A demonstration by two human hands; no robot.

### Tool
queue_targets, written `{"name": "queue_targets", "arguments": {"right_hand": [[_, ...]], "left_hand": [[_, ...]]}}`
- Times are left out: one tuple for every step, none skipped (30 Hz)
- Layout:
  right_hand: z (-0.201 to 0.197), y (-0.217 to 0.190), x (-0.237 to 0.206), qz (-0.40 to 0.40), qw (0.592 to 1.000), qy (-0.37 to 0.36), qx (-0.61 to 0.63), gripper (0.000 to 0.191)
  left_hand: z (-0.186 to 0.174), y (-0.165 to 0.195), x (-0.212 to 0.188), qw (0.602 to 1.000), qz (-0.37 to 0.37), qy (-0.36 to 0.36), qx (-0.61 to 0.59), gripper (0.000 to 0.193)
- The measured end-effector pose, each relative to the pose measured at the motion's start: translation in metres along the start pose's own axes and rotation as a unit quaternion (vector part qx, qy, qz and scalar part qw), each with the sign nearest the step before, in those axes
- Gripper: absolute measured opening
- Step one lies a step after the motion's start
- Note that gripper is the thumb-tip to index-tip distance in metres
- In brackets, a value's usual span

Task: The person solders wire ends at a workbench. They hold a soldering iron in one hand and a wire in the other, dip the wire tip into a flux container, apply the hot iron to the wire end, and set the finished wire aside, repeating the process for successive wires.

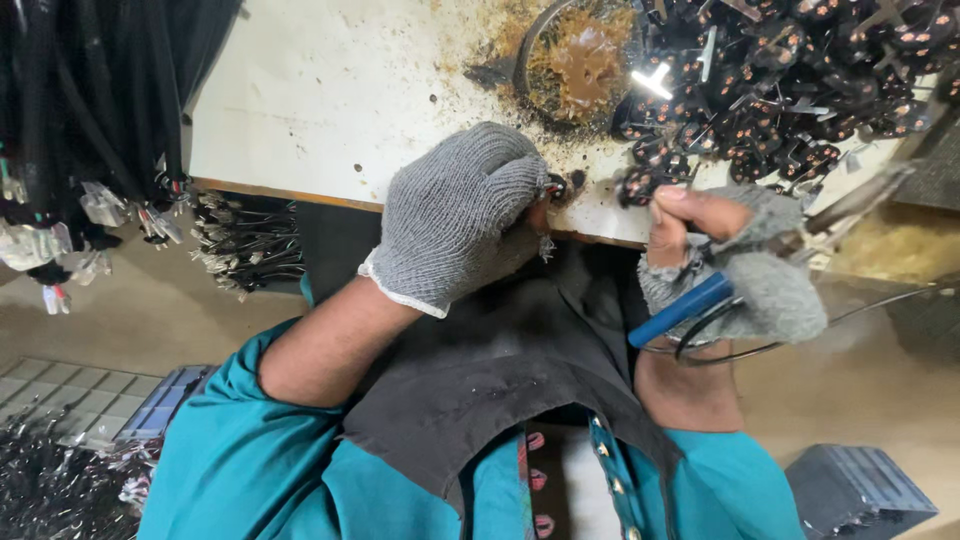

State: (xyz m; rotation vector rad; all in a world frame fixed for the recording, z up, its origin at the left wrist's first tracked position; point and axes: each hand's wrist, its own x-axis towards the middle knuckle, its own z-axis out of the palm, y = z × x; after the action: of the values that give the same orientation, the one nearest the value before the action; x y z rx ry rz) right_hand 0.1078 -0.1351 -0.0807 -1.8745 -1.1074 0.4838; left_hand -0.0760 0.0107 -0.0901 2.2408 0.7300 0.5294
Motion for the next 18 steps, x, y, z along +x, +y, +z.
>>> {"name": "queue_targets", "arguments": {"right_hand": [[0.000,-0.002,0.002,-0.013,1.000,0.007,0.005,0.005],[0.000,-0.006,0.003,-0.009,1.000,0.010,-0.004,0.005],[0.000,-0.008,0.006,-0.004,1.000,0.014,-0.013,0.004],[-0.002,-0.017,0.003,0.018,0.999,0.013,-0.039,0.004],[-0.001,-0.018,0.009,0.007,0.998,0.023,-0.049,0.004],[-0.001,-0.023,0.010,-0.003,0.998,0.033,-0.059,0.005],[0.000,-0.022,0.016,-0.041,0.996,0.054,-0.054,0.007],[0.001,-0.023,0.020,-0.079,0.993,0.075,-0.049,0.009],[0.000,-0.027,0.021,-0.042,0.997,0.050,-0.044,0.006],[-0.001,-0.031,0.022,-0.003,0.999,0.024,-0.036,0.005],[-0.002,-0.035,0.022,0.021,0.999,0.011,-0.033,0.006],[-0.004,-0.040,0.021,0.044,0.999,-0.002,-0.031,0.006],[-0.003,-0.042,0.022,0.044,0.999,-0.001,-0.029,0.006],[-0.003,-0.045,0.024,0.045,0.999,-0.004,-0.026,0.005],[-0.003,-0.048,0.025,0.052,0.998,-0.010,-0.024,0.005],[-0.003,-0.052,0.025,0.061,0.998,-0.015,-0.023,0.004],[-0.002,-0.052,0.029,0.058,0.998,-0.004,-0.032,0.004],[-0.002,-0.053,0.031,0.055,0.998,0.006,-0.041,0.003]], "left_hand": [[0.000,0.000,0.000,1.000,-0.001,0.000,-0.001,0.035],[0.000,0.000,0.000,1.000,-0.003,0.000,-0.002,0.035],[0.000,0.001,0.000,1.000,-0.005,-0.001,-0.001,0.034],[0.000,0.001,0.000,1.000,-0.007,-0.001,-0.001,0.033],[0.000,0.001,0.000,1.000,-0.008,-0.001,0.001,0.032],[-0.001,0.001,0.000,1.000,-0.006,0.000,0.001,0.033],[-0.001,0.001,-0.001,1.000,-0.005,0.000,0.001,0.034],[-0.001,0.001,-0.001,1.000,-0.002,-0.001,-0.001,0.036],[-0.001,0.000,0.000,1.000,0.000,0.003,-0.004,0.035],[-0.001,0.000,0.000,1.000,0.001,0.006,-0.006,0.034],[-0.001,0.000,0.000,1.000,0.001,0.007,-0.012,0.034],[0.000,0.001,0.000,1.000,0.005,0.009,-0.017,0.035],[0.000,0.000,0.000,1.000,0.011,0.015,-0.018,0.035],[0.000,0.000,0.001,1.000,0.012,0.021,-0.019,0.036],[-0.001,0.000,0.000,1.000,0.007,0.015,-0.016,0.037],[-0.002,0.001,0.000,1.000,0.004,0.008,-0.015,0.038],[-0.002,0.000,0.000,1.000,0.007,0.003,-0.011,0.039],[-0.002,-0.001,0.001,1.000,0.015,0.004,-0.013,0.039]]}}
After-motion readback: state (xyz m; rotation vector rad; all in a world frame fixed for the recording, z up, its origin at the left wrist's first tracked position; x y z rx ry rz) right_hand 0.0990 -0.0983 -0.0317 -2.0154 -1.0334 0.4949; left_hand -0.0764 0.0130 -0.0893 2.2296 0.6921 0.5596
